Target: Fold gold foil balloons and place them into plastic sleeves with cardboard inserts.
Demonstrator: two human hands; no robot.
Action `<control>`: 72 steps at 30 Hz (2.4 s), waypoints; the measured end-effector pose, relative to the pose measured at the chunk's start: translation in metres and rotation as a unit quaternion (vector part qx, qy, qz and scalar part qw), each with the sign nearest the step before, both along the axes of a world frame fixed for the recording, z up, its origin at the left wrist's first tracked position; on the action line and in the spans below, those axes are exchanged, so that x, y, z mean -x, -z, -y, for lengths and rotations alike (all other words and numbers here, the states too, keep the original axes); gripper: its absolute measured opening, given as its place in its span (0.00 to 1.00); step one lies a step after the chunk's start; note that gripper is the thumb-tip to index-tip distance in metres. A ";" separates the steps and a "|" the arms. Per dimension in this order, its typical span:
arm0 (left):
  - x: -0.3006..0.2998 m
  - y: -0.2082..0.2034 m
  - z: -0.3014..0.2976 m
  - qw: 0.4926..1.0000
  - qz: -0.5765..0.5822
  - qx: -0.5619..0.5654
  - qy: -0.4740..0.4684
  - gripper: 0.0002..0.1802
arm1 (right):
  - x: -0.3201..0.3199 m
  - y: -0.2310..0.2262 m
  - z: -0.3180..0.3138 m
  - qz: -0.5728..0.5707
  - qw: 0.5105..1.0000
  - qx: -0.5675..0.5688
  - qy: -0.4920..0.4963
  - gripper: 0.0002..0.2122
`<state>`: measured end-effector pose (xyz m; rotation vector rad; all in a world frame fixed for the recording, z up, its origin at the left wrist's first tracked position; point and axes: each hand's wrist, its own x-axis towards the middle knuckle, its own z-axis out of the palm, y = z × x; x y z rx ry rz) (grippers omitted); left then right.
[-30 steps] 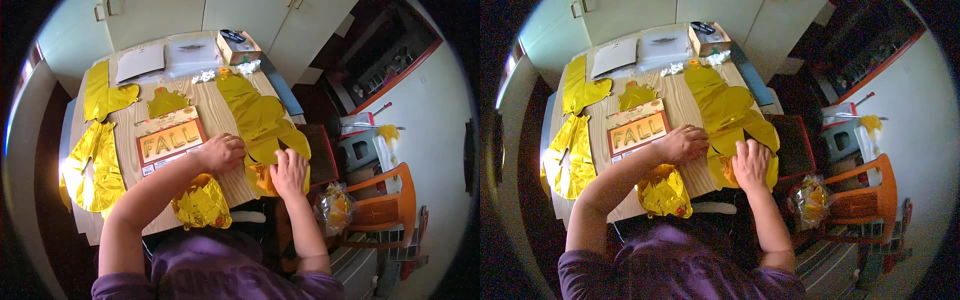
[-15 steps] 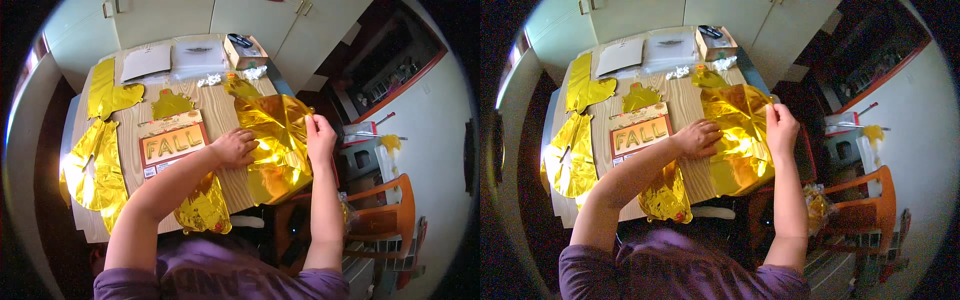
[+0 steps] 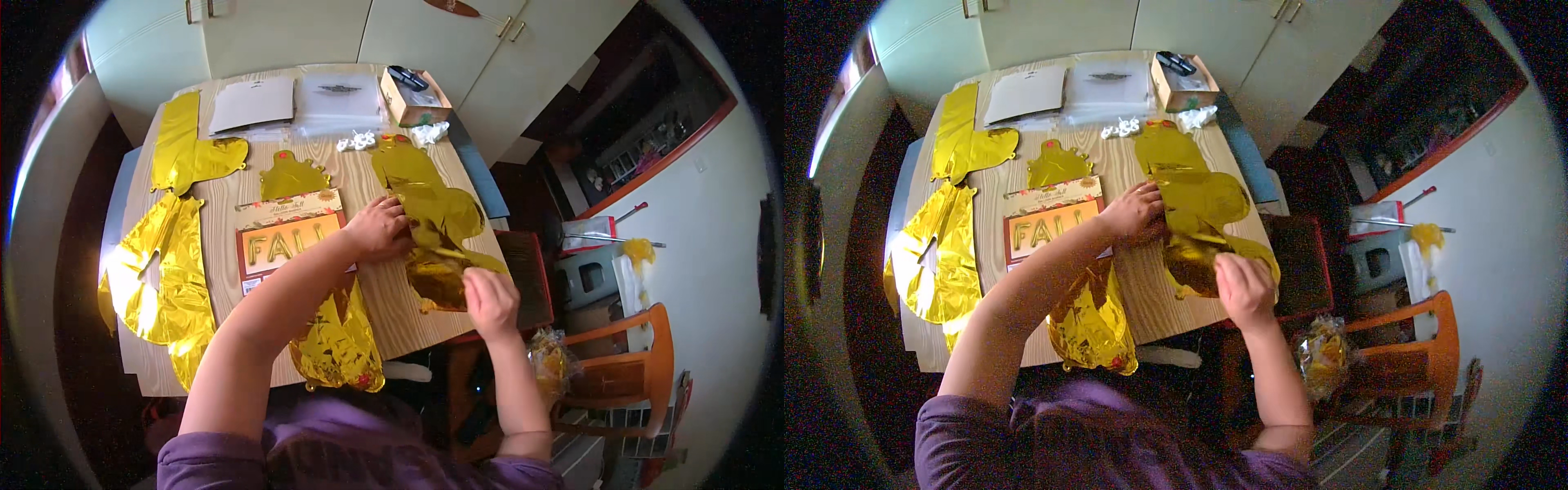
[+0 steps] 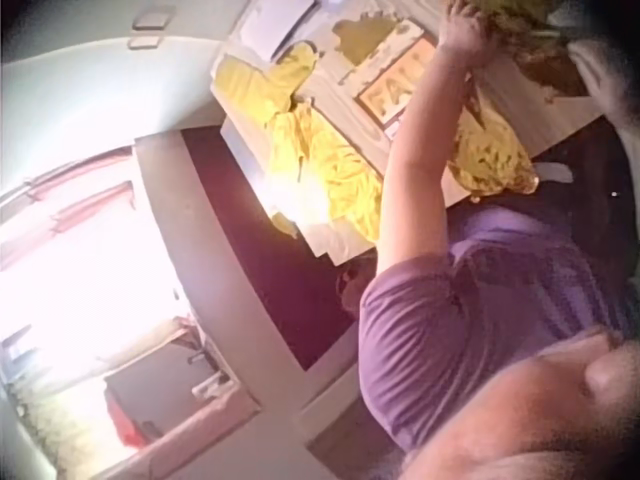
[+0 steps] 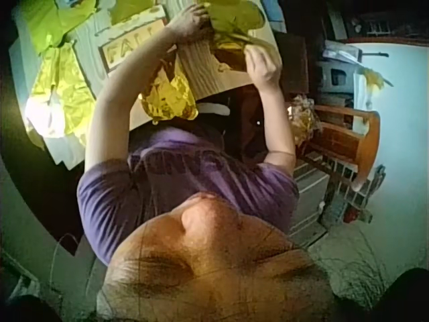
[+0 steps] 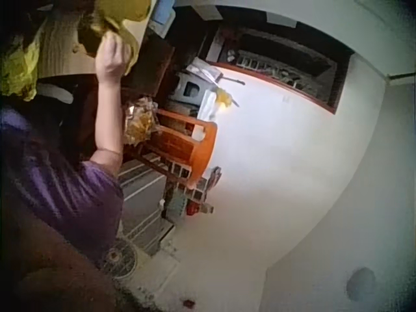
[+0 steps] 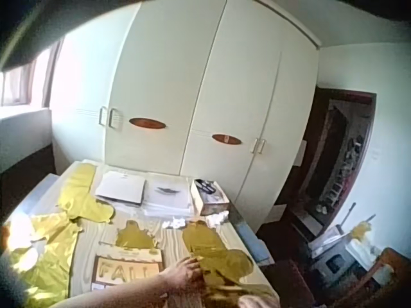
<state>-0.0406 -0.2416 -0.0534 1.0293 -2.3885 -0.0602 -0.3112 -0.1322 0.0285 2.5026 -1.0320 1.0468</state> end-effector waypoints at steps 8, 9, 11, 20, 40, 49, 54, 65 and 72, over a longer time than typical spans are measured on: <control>-0.020 -0.069 -0.041 0.980 0.109 -0.099 -0.132 0.13 | -0.005 0.027 -0.022 -0.050 0.990 -0.124 -0.035 0.11; -0.036 -0.082 -0.051 0.984 0.083 -0.089 -0.130 0.13 | -0.010 0.019 -0.025 -0.049 0.991 -0.120 -0.038 0.11; -0.067 -0.106 -0.069 0.987 0.051 -0.111 -0.101 0.13 | -0.016 0.007 -0.034 -0.040 0.992 -0.118 -0.034 0.12; -0.191 -0.075 -0.180 0.960 -0.003 -0.173 -0.219 0.29 | -0.113 0.004 -0.035 0.016 0.967 -0.218 -0.129 0.11; -0.158 -0.038 -0.214 0.992 -0.039 -0.098 -0.075 0.31 | -0.102 0.023 -0.011 -0.215 0.941 -0.218 -0.143 0.21; -0.148 -0.040 -0.222 0.989 -0.027 -0.112 -0.098 0.31 | -0.091 0.028 -0.012 -0.191 0.952 -0.192 -0.141 0.19; -0.137 -0.045 -0.246 0.988 -0.018 -0.108 -0.105 0.37 | -0.084 0.017 -0.032 -0.181 0.940 -0.208 -0.202 0.25; -0.120 -0.064 -0.270 0.984 0.011 -0.171 -0.046 0.59 | -0.082 0.052 -0.079 -0.153 0.948 -0.038 -0.275 0.13; -0.105 -0.058 -0.297 0.983 0.037 -0.142 -0.108 0.50 | -0.072 0.037 -0.101 -0.097 0.947 -0.054 -0.302 0.12</control>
